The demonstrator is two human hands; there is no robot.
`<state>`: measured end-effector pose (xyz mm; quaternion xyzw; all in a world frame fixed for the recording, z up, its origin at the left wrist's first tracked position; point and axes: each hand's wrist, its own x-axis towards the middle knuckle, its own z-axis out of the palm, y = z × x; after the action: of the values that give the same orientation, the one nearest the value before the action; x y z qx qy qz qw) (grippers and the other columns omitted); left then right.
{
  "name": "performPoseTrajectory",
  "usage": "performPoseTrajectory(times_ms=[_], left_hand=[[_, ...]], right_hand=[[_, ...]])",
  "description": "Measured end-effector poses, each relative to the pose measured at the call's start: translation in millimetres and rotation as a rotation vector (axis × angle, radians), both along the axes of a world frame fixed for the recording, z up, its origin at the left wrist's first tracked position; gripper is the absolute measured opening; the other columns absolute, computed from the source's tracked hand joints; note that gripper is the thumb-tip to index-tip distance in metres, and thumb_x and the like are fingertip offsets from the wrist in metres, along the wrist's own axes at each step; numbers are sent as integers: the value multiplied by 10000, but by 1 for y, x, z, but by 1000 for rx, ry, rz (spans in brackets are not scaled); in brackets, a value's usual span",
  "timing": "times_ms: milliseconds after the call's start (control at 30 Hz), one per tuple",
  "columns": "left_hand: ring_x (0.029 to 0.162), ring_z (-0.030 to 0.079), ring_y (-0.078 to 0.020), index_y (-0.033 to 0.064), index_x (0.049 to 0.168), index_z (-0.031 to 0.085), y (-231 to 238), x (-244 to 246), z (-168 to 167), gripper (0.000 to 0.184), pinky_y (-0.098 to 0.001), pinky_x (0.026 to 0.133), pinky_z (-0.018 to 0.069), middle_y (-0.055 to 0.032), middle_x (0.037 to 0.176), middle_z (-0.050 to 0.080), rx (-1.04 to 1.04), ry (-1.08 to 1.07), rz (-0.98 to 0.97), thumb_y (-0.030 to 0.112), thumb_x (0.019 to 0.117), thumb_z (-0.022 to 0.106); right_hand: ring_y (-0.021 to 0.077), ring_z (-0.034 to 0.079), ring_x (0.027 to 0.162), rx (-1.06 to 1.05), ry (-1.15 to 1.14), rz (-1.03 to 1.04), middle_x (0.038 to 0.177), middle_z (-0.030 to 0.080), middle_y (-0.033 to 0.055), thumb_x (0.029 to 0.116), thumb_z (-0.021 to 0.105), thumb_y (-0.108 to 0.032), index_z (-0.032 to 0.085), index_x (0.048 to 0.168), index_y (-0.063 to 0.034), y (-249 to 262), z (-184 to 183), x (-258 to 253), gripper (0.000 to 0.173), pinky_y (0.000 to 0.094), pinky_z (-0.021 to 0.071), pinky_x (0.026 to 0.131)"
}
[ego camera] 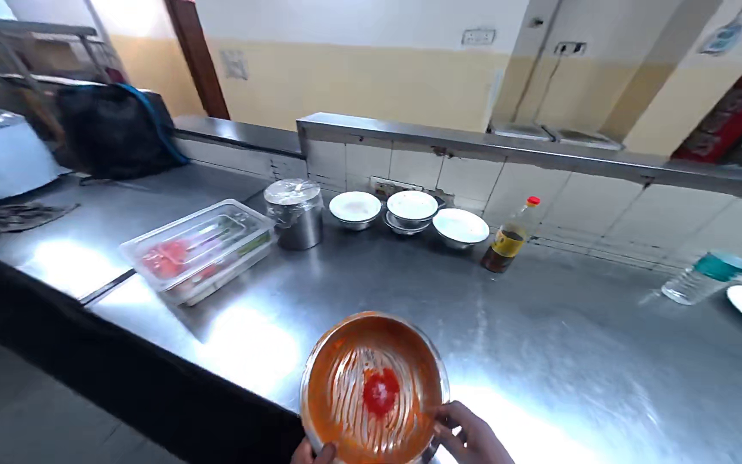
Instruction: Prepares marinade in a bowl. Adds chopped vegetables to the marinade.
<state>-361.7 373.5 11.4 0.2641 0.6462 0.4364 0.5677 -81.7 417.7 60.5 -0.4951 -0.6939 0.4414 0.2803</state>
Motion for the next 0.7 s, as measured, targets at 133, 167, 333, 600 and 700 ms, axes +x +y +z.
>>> performPoseTrajectory(times_ms=[133, 167, 333, 600, 700], left_hand=[[965, 690, -209, -104, 1374, 446, 39, 37, 4, 418, -374, 870, 582, -222, 1190, 634, -15, -72, -191, 103, 1035, 578], [977, 691, -206, -99, 1375, 442, 46, 44, 4, 412, -368, 880, 582, -215, 1203, 627, -26, -110, -236, 103, 1040, 570], [921, 698, -192, -76, 1238, 482, 67, 47, -8, 261, -381, 864, 590, -154, 1091, 637, -30, -198, -281, 135, 1101, 413], [872, 691, -157, -53, 1174, 507, 119, 8, -3, 219, -347, 818, 597, -114, 1042, 630, 55, -118, -325, 122, 1087, 406], [852, 684, -139, -54, 1160, 515, 133, 2, -3, 192, -335, 815, 591, -97, 999, 635, 59, -112, -417, 100, 1074, 438]], right_hand=[[330, 613, 1185, -143, -322, 14, 1387, 564, 235, 984, 558, -96, 579, 1441, -41, 44, 5, -3, 461, 455, 515, 1005], [367, 573, 1261, -198, -436, 38, 1438, 518, 252, 982, 571, -94, 529, 1492, -53, 58, 6, -4, 513, 488, 485, 1058], [479, 537, 1282, -331, -745, 37, 1500, 419, 305, 976, 615, -175, 449, 1552, -102, 100, -18, -8, 604, 617, 492, 999], [532, 550, 1224, -440, -824, 35, 1472, 402, 363, 984, 597, -157, 444, 1563, -183, 118, -17, -17, 599, 655, 498, 954], [516, 560, 1223, -457, -818, -31, 1474, 414, 349, 991, 593, -175, 462, 1558, -199, 118, -14, -25, 582, 648, 502, 953]])
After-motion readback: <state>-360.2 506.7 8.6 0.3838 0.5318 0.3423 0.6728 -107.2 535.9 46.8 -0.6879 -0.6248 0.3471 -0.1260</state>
